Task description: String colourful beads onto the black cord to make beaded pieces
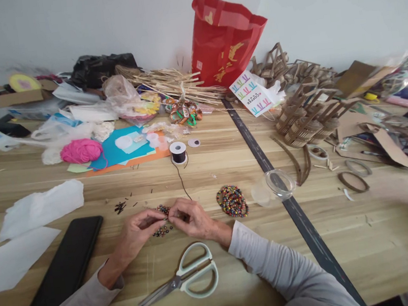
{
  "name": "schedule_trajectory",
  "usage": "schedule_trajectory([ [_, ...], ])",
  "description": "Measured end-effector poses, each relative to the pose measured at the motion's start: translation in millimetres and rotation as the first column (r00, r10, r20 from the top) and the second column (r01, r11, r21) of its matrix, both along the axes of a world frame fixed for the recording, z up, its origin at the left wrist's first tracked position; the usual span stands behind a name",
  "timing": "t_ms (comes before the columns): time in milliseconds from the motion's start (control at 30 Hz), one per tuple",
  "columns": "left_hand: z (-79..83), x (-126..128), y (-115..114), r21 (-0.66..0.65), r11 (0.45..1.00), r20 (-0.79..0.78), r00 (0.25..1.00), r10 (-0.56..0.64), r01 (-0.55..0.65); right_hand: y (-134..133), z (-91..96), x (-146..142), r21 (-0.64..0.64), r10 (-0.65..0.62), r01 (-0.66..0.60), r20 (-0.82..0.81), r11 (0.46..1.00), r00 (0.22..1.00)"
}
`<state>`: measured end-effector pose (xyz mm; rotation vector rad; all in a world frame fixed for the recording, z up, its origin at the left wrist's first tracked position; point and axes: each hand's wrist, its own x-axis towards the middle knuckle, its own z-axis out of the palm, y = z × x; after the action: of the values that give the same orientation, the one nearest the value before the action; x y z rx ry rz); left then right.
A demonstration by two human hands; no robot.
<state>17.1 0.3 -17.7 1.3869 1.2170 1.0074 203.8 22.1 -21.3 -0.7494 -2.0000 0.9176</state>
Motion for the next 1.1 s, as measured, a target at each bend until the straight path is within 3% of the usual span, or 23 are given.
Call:
schedule_trajectory([
  [1100,1.9,0.3,-0.9,-0.020,1.000,-0.017,1.000,0.013,-0.013,0.2,-0.6,1.5,0.000,-0.003,0.003,-0.007,1.000,1.000],
])
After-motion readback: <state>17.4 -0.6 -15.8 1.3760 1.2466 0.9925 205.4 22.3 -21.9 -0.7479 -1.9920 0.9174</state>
